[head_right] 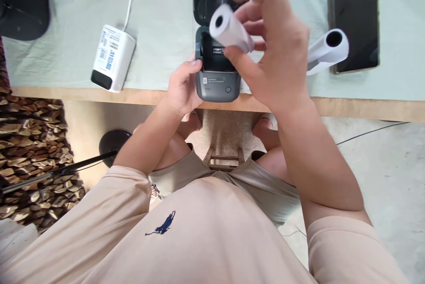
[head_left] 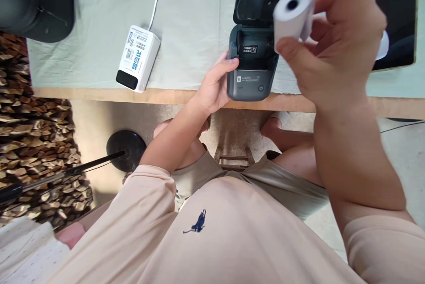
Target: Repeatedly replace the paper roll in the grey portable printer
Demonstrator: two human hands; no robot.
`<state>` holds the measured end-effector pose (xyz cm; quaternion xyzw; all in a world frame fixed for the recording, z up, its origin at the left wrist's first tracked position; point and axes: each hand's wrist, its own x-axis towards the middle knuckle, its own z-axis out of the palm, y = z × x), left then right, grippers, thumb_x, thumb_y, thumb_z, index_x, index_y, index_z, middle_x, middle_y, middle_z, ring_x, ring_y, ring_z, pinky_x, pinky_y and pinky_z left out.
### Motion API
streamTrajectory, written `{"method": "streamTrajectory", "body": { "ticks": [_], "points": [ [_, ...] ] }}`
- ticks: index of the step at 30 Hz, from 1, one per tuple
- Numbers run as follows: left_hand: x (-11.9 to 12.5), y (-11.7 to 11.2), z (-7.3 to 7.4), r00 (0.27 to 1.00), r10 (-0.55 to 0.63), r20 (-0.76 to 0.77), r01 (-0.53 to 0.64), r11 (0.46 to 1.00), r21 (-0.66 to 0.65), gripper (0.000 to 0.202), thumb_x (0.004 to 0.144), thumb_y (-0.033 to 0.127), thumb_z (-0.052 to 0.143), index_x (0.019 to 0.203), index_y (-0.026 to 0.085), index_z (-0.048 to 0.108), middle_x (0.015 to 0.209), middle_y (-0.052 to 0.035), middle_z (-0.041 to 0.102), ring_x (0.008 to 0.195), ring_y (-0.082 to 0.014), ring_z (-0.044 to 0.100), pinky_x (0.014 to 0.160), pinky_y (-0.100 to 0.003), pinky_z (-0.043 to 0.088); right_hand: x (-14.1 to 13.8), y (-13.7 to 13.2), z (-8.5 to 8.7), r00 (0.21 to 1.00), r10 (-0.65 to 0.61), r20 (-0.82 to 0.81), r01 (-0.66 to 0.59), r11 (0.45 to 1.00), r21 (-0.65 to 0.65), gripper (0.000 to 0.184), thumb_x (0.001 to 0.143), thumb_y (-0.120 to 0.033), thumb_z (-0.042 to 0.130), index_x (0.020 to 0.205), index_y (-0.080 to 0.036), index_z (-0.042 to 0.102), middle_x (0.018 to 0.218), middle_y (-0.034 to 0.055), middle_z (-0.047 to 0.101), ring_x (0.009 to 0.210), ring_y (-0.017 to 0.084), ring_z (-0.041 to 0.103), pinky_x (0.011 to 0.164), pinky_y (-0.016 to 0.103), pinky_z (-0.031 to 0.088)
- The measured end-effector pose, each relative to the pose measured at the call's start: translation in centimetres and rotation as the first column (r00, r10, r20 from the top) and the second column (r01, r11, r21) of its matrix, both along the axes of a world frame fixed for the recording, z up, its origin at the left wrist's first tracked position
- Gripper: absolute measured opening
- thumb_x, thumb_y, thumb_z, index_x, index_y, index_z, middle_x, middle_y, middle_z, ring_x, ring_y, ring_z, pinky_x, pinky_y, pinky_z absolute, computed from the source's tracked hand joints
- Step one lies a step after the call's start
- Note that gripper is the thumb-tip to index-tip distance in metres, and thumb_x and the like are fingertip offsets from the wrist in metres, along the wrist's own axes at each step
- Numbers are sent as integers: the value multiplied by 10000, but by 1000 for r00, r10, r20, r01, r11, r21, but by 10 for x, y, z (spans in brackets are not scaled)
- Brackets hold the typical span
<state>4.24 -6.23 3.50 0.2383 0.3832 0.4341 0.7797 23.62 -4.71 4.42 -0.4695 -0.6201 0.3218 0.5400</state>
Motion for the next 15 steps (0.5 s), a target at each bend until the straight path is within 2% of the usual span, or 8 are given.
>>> {"method": "streamTrajectory", "body": {
  "ticks": [2,4,8,11,13,15],
  "points": [
    [0,0,-1,1000,-4,-31,4,1000,9,191,1115,246,512,1137,207,698,914,-13,803,1137,-242,888,1046,-379,723,0,-9,9,962,-64,266,27,989,143,496,761,-389,824,1231,-351,671,1100,-14,754,935,227,712,773,396,611],
    [0,-1,-2,999,-11,-45,11,1000,7,167,1102,261,570,1199,204,694,963,-22,807,1137,-250,880,1018,-383,730,2,-13,15,877,-114,467,8,975,223,353,743,-229,768,1049,-328,620,1009,-16,762,915,254,730,788,416,605],
    [0,-3,1,998,-18,-63,16,1000,-24,221,1085,235,633,1295,208,699,1015,-18,778,1230,-263,858,1075,-414,722,3,-13,22,727,-78,682,0,994,114,308,782,-168,726,1022,-312,596,1067,20,798,946,317,748,811,475,573],
    [0,-5,4,996,-39,-78,40,999,4,169,1090,186,607,1236,209,689,1010,4,739,1272,-243,844,1114,-403,699,-1,-11,25,667,12,745,20,999,-35,266,850,-173,750,1032,-322,626,1088,37,828,1018,360,785,872,503,574],
    [0,-6,4,997,-45,-59,48,998,43,119,1091,189,608,1190,205,672,1001,9,726,1213,-229,852,1076,-381,701,-5,-11,26,629,36,777,35,997,-75,215,877,-184,752,1020,-313,656,1031,40,831,1023,371,800,924,517,572],
    [-1,-6,4,998,-43,-41,45,997,59,97,1097,183,581,1151,208,658,948,21,709,1064,-190,855,996,-348,711,-9,-12,26,594,24,804,50,997,-67,139,926,-178,699,997,-297,691,971,42,829,1019,365,810,963,521,560]
  ]
}}
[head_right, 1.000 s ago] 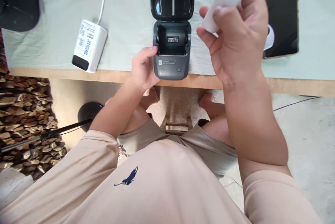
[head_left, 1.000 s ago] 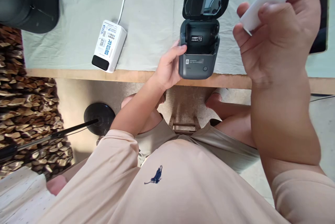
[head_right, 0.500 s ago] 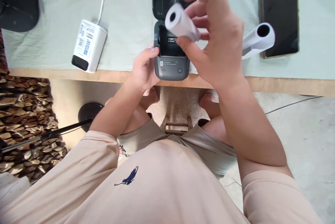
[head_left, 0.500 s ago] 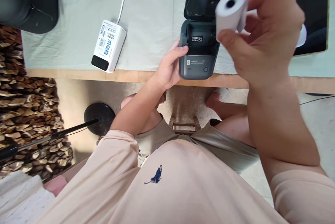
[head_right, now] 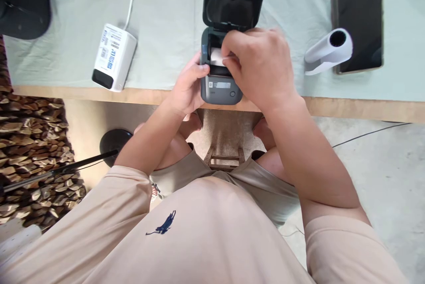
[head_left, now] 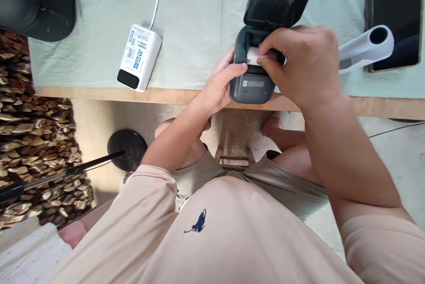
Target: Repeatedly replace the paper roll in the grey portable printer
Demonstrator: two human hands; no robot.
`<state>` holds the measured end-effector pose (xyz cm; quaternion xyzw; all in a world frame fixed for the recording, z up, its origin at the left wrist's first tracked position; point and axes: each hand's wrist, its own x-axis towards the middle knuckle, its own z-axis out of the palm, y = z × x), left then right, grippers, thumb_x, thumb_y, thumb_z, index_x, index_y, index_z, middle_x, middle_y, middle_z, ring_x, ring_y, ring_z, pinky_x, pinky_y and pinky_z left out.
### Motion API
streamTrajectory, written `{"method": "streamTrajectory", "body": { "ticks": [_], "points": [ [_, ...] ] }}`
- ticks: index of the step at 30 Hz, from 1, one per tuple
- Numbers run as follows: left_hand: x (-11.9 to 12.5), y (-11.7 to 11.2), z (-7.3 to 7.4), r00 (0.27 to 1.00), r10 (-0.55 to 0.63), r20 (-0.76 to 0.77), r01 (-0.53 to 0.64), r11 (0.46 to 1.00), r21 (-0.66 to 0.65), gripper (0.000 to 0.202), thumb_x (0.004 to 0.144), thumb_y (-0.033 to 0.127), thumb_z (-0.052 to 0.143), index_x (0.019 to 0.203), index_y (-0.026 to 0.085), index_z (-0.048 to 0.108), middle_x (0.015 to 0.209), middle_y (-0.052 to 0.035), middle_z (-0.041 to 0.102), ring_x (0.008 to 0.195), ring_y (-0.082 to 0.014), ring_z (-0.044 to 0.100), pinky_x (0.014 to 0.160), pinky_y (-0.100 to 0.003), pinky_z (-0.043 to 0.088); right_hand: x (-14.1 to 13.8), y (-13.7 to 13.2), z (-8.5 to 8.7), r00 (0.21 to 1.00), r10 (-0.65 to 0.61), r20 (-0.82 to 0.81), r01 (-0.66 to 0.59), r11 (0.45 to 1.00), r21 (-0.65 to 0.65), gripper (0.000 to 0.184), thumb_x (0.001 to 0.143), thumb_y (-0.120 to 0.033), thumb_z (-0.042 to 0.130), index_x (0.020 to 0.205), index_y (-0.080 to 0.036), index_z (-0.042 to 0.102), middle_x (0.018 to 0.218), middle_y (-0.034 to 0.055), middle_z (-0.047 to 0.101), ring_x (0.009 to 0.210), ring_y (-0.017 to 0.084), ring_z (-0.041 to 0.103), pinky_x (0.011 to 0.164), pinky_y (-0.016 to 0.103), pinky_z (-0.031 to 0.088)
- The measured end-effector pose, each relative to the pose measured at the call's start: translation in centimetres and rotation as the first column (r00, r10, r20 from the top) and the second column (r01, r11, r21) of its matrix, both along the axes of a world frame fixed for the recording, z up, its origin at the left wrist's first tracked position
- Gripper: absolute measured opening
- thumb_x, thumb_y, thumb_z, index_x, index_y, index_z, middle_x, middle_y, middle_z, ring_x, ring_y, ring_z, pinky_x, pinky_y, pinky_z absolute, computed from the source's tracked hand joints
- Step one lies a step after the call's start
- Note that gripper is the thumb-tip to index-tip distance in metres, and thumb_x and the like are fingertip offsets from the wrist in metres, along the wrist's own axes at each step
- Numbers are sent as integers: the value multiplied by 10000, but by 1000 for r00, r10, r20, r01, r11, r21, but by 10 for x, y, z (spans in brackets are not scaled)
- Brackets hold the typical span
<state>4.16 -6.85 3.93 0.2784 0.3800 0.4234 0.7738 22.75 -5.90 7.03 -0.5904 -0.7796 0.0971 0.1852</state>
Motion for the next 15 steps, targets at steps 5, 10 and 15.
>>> {"method": "streamTrajectory", "body": {
  "ticks": [5,10,15],
  "points": [
    [0,2,2,998,-2,62,5,999,-38,161,1096,143,544,1069,228,678,876,24,712,765,-105,726,762,-246,678,-2,-4,0,999,-6,44,2,995,100,215,1026,-193,580,981,-308,757,929,27,834,1020,335,812,935,502,528],
    [1,4,3,995,91,36,-85,987,-135,306,1168,317,456,1074,201,724,922,-35,801,1366,-289,817,1151,-453,703,-1,-11,-8,985,152,-81,-124,953,275,254,1092,-285,581,940,-306,783,984,6,845,1162,314,802,1015,514,540],
    [-3,3,-6,995,20,95,-20,1000,-6,30,1029,319,702,1023,299,723,1091,-63,903,1696,-338,571,1361,-492,584,0,-13,-19,949,234,-214,-166,941,294,212,1047,-364,644,900,-370,796,962,-9,833,1092,299,775,999,544,579]
  ]
}}
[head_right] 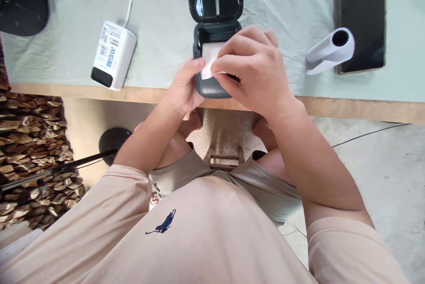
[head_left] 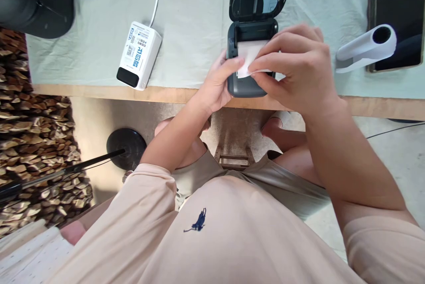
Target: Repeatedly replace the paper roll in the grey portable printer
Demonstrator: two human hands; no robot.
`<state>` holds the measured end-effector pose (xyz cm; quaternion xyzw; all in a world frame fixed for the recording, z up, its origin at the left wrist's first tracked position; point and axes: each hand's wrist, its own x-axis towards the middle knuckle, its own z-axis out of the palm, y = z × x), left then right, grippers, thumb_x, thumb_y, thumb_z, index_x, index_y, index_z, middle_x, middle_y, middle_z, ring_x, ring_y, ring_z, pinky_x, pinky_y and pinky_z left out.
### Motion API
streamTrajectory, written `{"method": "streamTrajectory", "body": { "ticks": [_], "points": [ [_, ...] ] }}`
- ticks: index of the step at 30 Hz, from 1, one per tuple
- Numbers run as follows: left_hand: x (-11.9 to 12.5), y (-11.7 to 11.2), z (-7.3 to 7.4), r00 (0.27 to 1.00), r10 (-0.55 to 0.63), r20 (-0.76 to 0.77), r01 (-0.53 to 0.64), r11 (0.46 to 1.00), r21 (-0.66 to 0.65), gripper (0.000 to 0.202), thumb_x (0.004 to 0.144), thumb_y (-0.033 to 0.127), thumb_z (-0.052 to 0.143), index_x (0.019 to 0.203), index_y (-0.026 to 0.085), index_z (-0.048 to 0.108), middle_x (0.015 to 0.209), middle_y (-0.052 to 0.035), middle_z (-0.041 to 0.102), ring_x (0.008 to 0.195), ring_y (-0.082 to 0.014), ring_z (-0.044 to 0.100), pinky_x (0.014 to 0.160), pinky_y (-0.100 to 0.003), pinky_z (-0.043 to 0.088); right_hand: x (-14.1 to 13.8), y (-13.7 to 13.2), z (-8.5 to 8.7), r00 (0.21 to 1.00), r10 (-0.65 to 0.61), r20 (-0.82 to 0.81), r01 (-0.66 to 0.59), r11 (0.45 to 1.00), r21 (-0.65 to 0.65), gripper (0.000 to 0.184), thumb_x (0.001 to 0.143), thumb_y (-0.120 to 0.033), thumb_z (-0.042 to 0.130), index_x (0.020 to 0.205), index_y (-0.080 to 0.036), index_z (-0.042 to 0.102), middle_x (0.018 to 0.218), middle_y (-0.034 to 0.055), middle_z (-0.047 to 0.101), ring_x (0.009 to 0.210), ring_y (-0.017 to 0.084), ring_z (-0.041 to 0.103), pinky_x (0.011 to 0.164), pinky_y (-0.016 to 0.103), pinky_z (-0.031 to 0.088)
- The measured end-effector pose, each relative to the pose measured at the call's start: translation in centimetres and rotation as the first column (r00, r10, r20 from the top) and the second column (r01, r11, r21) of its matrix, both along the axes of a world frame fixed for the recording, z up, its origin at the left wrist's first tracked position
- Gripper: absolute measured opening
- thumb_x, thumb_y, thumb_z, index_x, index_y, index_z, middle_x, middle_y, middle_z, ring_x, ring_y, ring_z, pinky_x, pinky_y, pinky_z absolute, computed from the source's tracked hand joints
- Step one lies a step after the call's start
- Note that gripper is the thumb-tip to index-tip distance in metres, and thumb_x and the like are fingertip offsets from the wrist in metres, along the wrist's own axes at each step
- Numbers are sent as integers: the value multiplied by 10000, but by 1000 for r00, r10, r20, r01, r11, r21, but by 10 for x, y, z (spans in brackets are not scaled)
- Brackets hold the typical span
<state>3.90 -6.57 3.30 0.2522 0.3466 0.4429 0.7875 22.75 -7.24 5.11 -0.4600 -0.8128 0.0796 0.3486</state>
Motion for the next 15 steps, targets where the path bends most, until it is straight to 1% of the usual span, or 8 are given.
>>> {"method": "streamTrajectory", "body": {
  "ticks": [3,6,8,9,11,12,13,15],
  "points": [
    [1,-1,-2,994,37,-102,-38,999,-10,234,935,192,785,1154,223,706,1147,-43,869,1667,-353,620,1290,-504,635,1,0,-3,993,36,-116,-43,997,-60,125,989,-398,723,884,-371,786,953,18,794,1130,328,754,1081,594,579],
    [3,-2,2,983,31,-183,-44,997,-70,424,942,137,750,1351,232,687,1231,-11,846,1611,-320,680,1240,-454,654,4,7,-7,949,49,-310,-54,999,-6,127,957,-418,740,863,-334,750,934,53,736,1030,318,728,1070,598,578],
    [3,-3,5,981,17,-192,-38,993,-107,566,903,96,752,1438,258,669,1255,-8,838,1574,-322,709,1242,-467,646,10,18,-13,917,10,-399,22,997,75,110,935,-405,713,891,-310,746,919,67,695,978,301,703,908,529,579],
    [2,-3,5,982,10,-189,-33,992,-120,625,871,78,757,1461,265,665,1253,-13,834,1559,-332,718,1248,-483,638,14,23,-16,898,-7,-440,67,990,121,116,913,-400,704,949,-304,761,943,66,686,968,287,695,807,478,544],
    [1,-5,5,980,-3,-199,-21,992,-122,704,809,56,766,1474,266,666,1217,-18,822,1532,-357,731,1257,-515,625,24,33,-22,853,10,-522,101,977,185,328,888,-434,707,1190,-334,787,1126,49,694,1001,258,701,720,409,471],
    [0,-6,5,978,-10,-210,-13,994,-107,736,787,55,773,1482,271,664,1195,-14,816,1522,-366,735,1262,-527,619,28,36,-23,825,28,-564,86,981,174,433,895,-467,721,1317,-376,759,1279,33,690,1062,254,716,735,397,478],
    [0,-7,4,975,-17,-221,-2,996,-86,770,770,57,782,1496,277,656,1178,-10,810,1516,-373,736,1268,-536,614,31,36,-23,804,33,-594,46,992,117,505,918,-508,740,1415,-423,713,1433,13,659,1161,266,726,788,399,519],
    [0,-9,6,973,-20,-231,11,999,-42,846,736,56,801,1534,285,632,1160,-5,803,1516,-384,732,1281,-543,604,30,30,-15,802,-24,-597,-51,993,-109,519,980,-574,759,1476,-461,654,1605,-5,602,1392,326,688,919,424,599]
  ]
}}
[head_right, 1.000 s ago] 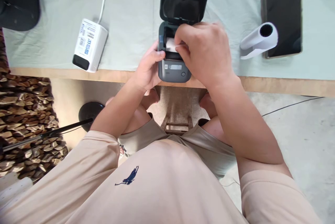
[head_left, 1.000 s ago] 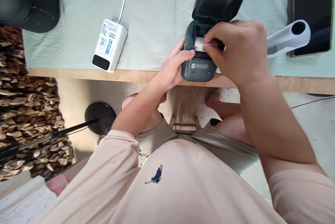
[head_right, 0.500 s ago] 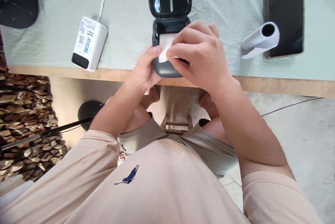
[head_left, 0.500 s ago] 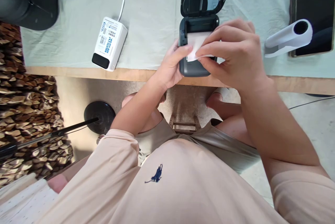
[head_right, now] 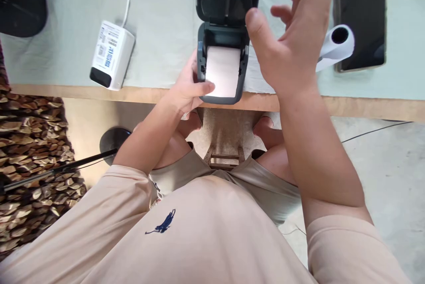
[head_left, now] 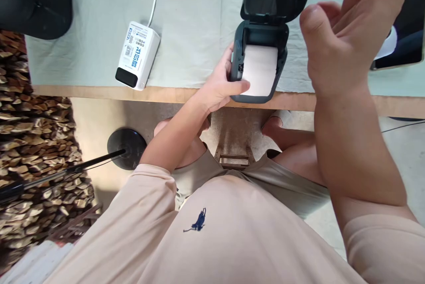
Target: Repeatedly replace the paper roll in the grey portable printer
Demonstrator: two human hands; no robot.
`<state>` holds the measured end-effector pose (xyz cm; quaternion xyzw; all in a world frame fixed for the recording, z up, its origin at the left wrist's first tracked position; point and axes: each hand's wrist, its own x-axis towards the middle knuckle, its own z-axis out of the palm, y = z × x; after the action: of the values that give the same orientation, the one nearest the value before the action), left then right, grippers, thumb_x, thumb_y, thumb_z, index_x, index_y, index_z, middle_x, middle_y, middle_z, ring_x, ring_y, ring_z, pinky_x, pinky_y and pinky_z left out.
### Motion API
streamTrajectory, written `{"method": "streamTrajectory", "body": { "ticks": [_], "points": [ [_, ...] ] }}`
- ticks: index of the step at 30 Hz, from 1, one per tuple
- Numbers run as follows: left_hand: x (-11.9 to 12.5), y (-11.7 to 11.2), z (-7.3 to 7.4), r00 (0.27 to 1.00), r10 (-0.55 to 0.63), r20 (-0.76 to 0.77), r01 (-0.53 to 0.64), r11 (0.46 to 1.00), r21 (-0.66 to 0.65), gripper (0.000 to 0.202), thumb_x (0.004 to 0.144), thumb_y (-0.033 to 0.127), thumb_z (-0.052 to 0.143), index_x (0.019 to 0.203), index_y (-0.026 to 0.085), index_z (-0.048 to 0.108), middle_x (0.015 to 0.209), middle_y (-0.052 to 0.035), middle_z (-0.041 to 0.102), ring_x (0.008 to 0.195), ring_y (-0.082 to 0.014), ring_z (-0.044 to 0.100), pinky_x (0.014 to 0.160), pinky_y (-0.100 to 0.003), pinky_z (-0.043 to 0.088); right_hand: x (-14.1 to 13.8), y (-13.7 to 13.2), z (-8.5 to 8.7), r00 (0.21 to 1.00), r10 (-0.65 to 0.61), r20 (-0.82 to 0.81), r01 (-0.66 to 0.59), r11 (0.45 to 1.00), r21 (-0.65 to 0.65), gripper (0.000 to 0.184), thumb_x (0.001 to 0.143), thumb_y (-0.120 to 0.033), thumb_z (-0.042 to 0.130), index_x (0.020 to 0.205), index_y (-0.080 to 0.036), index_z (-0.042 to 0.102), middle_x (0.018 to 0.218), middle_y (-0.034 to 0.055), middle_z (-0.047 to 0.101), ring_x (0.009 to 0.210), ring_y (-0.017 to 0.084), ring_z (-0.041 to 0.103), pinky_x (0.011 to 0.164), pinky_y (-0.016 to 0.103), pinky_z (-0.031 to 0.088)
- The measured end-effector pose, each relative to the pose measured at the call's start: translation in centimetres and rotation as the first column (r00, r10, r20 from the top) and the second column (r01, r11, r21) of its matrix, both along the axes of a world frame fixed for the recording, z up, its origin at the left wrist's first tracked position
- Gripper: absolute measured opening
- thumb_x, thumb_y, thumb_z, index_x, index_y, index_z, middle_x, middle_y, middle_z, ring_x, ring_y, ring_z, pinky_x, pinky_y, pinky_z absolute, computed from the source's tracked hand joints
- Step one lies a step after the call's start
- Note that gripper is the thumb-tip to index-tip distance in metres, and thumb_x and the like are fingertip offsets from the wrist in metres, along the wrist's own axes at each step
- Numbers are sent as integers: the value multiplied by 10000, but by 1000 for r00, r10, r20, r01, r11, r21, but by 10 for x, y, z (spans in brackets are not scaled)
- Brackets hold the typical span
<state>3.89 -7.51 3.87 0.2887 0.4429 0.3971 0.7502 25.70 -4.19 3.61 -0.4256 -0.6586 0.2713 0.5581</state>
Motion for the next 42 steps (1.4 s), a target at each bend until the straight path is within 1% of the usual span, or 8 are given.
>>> {"method": "streamTrajectory", "body": {
  "ticks": [3,8,15,21,26,30,37,42],
  "points": [
    [2,-2,5,1000,-1,0,1,1000,11,946,698,32,793,1586,290,594,1166,-5,800,1541,-390,713,1300,-546,585,-16,-17,20,990,115,81,-85,947,-309,483,1009,-577,785,1451,-430,659,1540,40,671,1492,367,655,934,437,664],
    [0,0,4,999,-1,40,1,1000,14,981,671,29,808,1592,290,593,1223,-11,804,1586,-387,680,1326,-533,566,-42,-35,39,980,140,141,-77,921,-381,427,982,-507,856,1368,-409,700,1439,61,737,1426,350,710,937,452,698],
    [-4,5,-8,996,-38,74,33,997,75,996,687,107,859,1617,322,573,1128,-21,815,1553,-378,673,1319,-534,587,-21,-24,10,989,38,146,-19,992,-129,200,909,-391,837,1071,-355,724,1391,82,744,1446,351,666,953,489,678],
    [-2,0,4,996,22,84,-23,1000,18,1105,647,127,951,1659,289,536,1231,-30,846,1527,-373,735,1285,-476,606,-14,-18,-17,992,79,101,-90,989,113,78,908,-383,777,972,-341,764,1375,68,721,1401,343,706,1287,618,561],
    [-2,-1,8,998,14,60,-11,999,-47,1166,702,194,1008,1731,350,483,1360,-42,844,1506,-354,760,1261,-476,629,-16,-12,-37,997,34,-62,-46,980,-195,598,858,-592,852,1404,-422,680,1461,56,724,1246,284,740,968,443,681],
    [-7,0,0,997,-16,79,18,1000,-24,1197,669,202,1041,1722,367,498,1344,-34,841,1535,-372,741,1223,-476,660,-14,6,-64,987,87,-139,-143,872,-468,779,841,-657,872,1526,-460,558,1160,7,808,969,239,763,795,385,641],
    [-5,1,-13,989,-42,145,25,993,116,473,1007,461,828,1425,296,683,1272,-58,835,1513,-359,755,1126,-433,698,-7,13,-68,974,139,-177,-209,852,-481,810,788,-667,935,1470,-434,565,1101,3,791,859,220,729,705,367,608],
    [-1,-1,-9,997,15,71,-14,1000,-7,572,993,532,870,1506,342,704,1303,-43,844,1572,-392,711,1098,-421,700,-8,10,-66,977,142,-162,-202,862,-464,772,799,-647,937,1451,-443,576,1146,13,788,921,231,727,719,366,598]
  ]
}}
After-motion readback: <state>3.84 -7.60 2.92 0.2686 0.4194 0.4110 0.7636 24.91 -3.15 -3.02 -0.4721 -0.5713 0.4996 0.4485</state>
